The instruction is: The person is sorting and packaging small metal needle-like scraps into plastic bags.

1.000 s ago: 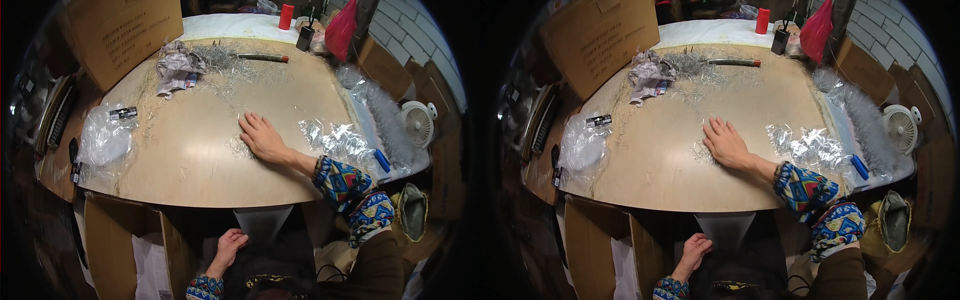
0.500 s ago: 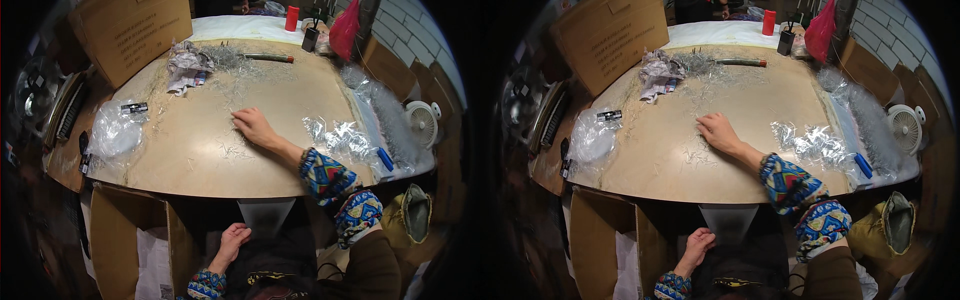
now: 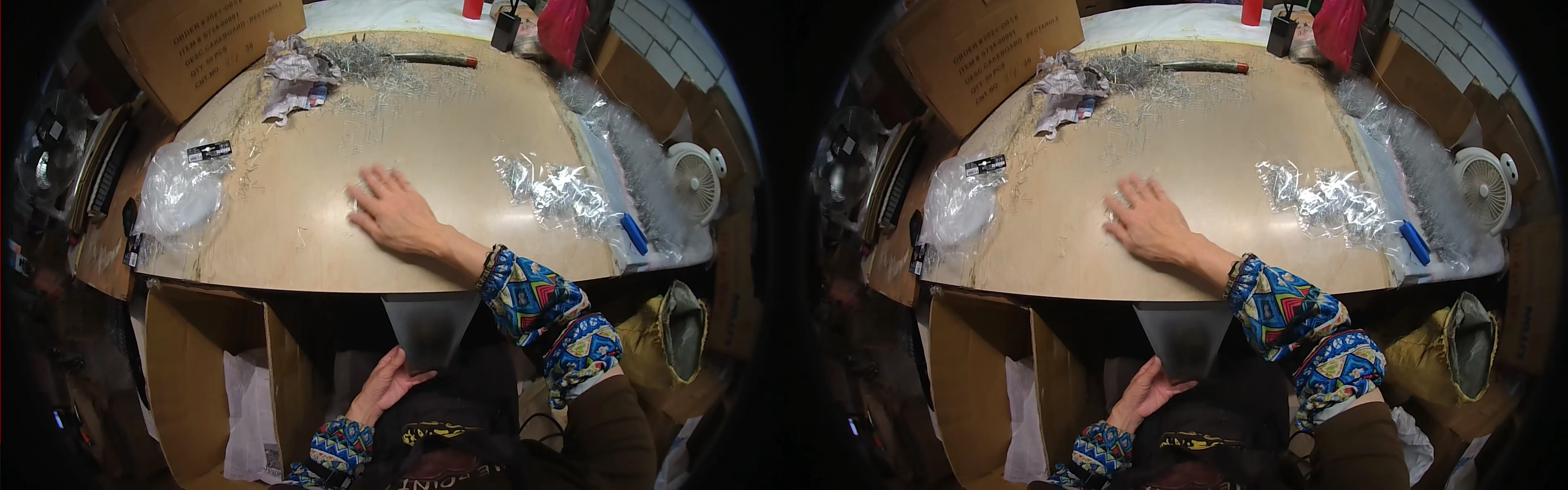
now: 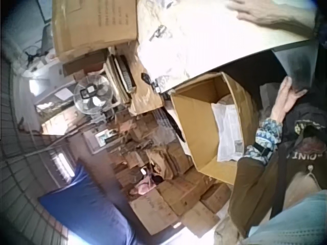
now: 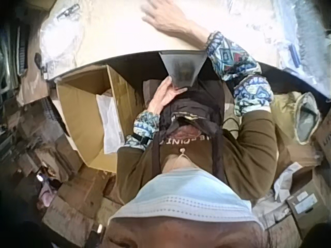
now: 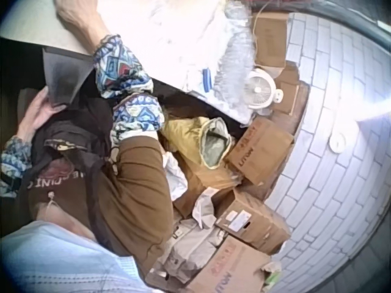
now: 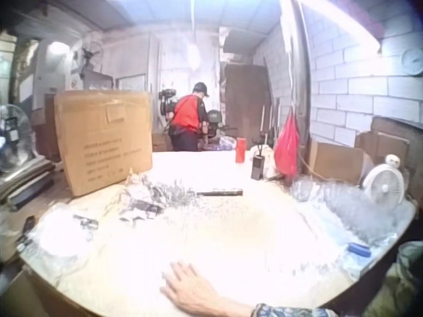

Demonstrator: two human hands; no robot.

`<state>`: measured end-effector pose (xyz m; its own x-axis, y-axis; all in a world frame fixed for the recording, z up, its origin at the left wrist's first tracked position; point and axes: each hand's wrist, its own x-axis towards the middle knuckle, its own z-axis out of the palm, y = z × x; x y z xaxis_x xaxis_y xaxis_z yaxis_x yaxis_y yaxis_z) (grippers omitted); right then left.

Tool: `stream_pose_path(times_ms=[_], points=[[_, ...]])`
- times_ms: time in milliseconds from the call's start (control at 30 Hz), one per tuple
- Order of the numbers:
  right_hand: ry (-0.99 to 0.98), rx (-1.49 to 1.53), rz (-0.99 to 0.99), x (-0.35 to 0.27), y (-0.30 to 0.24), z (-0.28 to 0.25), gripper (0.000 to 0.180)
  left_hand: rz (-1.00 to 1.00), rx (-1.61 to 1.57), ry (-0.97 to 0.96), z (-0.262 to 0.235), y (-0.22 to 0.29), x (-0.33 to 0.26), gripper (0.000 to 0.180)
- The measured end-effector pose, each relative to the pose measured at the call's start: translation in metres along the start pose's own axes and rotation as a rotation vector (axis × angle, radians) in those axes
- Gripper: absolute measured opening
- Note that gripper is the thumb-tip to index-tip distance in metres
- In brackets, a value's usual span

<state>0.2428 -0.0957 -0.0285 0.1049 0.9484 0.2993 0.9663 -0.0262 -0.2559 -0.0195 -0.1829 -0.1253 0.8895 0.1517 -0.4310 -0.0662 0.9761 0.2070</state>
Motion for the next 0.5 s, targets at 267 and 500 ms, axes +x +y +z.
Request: stream_pose_path(times_ms=[267, 500], points=[[0.023, 0.937, 0.521, -0.034, 0.017, -0.045, 0.057, -0.138, 0.108, -0.173, -0.009, 0.001, -0.005, 0.055], [0.075, -0.071, 0.176, -0.055, -0.004, -0.015, 0.069, -0.174, 0.242, -0.030, -0.003, -0.007, 0.002, 0.043]])
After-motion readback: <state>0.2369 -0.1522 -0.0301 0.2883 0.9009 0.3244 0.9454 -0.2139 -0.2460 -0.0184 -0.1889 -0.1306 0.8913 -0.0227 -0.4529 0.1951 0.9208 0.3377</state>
